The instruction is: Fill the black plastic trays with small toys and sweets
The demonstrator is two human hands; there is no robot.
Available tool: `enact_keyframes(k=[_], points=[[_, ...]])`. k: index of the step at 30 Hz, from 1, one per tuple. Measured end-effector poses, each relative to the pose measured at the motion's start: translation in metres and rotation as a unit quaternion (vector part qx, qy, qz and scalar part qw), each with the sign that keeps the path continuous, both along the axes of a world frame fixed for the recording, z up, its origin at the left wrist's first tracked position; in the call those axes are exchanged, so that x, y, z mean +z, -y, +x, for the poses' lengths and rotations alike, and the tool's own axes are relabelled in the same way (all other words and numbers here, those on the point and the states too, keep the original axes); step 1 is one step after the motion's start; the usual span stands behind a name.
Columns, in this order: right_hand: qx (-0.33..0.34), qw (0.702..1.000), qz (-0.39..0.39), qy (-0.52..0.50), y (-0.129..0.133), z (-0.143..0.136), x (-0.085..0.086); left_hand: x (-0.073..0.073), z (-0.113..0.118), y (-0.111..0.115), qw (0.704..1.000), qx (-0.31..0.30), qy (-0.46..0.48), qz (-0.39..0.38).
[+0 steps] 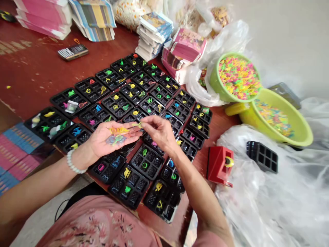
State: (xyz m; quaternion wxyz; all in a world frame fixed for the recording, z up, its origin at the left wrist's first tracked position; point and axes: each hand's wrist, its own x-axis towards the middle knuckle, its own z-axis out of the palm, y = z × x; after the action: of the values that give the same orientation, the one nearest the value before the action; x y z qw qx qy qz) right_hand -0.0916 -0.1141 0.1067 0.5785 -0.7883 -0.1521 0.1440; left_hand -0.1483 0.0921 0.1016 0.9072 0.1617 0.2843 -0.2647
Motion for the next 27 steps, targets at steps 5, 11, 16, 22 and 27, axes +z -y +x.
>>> enact_keyframes(k=[5,11,16,22,27], points=[[-0.090,0.987,-0.102,0.082,0.022,0.030,-0.012,0.000,-0.008,-0.017,0.999,0.041,-0.017,0.032],[-0.046,0.978,-0.163,0.118,0.020,0.040,-0.030,0.008,-0.012,-0.036,0.992,0.083,-0.036,0.084],[-0.140,0.980,-0.090,0.110,0.049,0.043,-0.015,0.016,-0.014,-0.053,0.986,0.111,-0.038,0.116],[-0.325,0.922,-0.107,0.184,0.138,0.084,-0.008,0.018,-0.010,-0.050,0.985,0.088,-0.054,0.141],[-0.370,0.870,-0.263,0.190,0.171,0.135,-0.022,0.022,0.007,-0.019,0.990,0.041,-0.052,0.122]])
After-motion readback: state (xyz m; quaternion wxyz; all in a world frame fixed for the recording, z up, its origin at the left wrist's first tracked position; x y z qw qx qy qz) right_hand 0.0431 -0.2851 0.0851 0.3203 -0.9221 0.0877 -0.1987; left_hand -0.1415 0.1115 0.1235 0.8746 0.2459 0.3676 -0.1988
